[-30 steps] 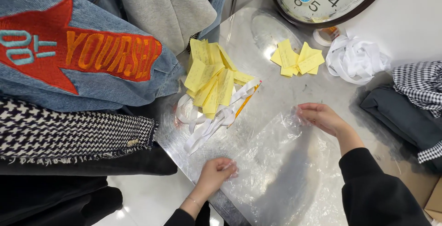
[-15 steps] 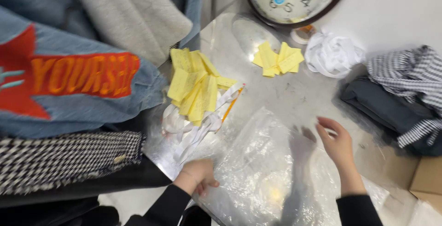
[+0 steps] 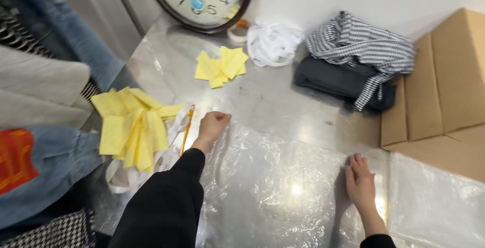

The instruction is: The person wraps a folded checkered garment in bubble wrap on a metal table. They then retrieve a cardboard box, untie a white ribbon, and open it. The person removes a white wrapped item from the box and places it on the table.

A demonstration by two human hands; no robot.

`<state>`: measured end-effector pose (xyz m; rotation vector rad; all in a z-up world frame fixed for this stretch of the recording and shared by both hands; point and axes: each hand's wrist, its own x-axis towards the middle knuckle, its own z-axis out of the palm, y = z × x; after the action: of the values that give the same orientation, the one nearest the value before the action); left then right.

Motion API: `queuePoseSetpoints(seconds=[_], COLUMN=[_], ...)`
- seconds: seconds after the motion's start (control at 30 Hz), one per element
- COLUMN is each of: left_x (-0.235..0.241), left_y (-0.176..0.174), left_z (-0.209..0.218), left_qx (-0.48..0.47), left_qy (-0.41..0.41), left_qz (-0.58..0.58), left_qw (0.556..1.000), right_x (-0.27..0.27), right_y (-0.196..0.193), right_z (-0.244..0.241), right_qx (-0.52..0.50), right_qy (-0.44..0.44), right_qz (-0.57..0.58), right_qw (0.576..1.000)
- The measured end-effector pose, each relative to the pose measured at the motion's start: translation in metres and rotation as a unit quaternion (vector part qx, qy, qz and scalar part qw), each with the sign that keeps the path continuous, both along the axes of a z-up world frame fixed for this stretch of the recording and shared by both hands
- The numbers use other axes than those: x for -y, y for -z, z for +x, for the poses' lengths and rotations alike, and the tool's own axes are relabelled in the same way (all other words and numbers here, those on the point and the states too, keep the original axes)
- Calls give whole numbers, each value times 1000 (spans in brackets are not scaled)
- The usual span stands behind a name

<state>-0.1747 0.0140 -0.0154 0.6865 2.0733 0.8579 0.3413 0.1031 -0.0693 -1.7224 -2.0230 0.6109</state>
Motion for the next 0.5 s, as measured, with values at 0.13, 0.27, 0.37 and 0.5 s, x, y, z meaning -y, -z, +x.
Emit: queuePoseSetpoints(seconds=[0.13, 0.27, 0.37, 0.5], left_x=[-3, 4, -1, 10], left_y=[-16, -39, -19, -7], left_z=[5, 12, 12, -2], left_qx=[-12, -26, 6, -12], left_qy=[-44, -107, -176, -171], left_qz=[21, 36, 47, 45], left_qw=[999, 993, 983, 984], right_x=[11, 21, 26, 23], right_y=[-13, -8, -8, -10], right_z=[-12, -19, -22, -22], right_qx=[72, 146, 156, 174], right_qy=[-21, -24, -14, 10], right_qz=[6, 65, 98, 46], right_qw=[997, 987, 983, 984])
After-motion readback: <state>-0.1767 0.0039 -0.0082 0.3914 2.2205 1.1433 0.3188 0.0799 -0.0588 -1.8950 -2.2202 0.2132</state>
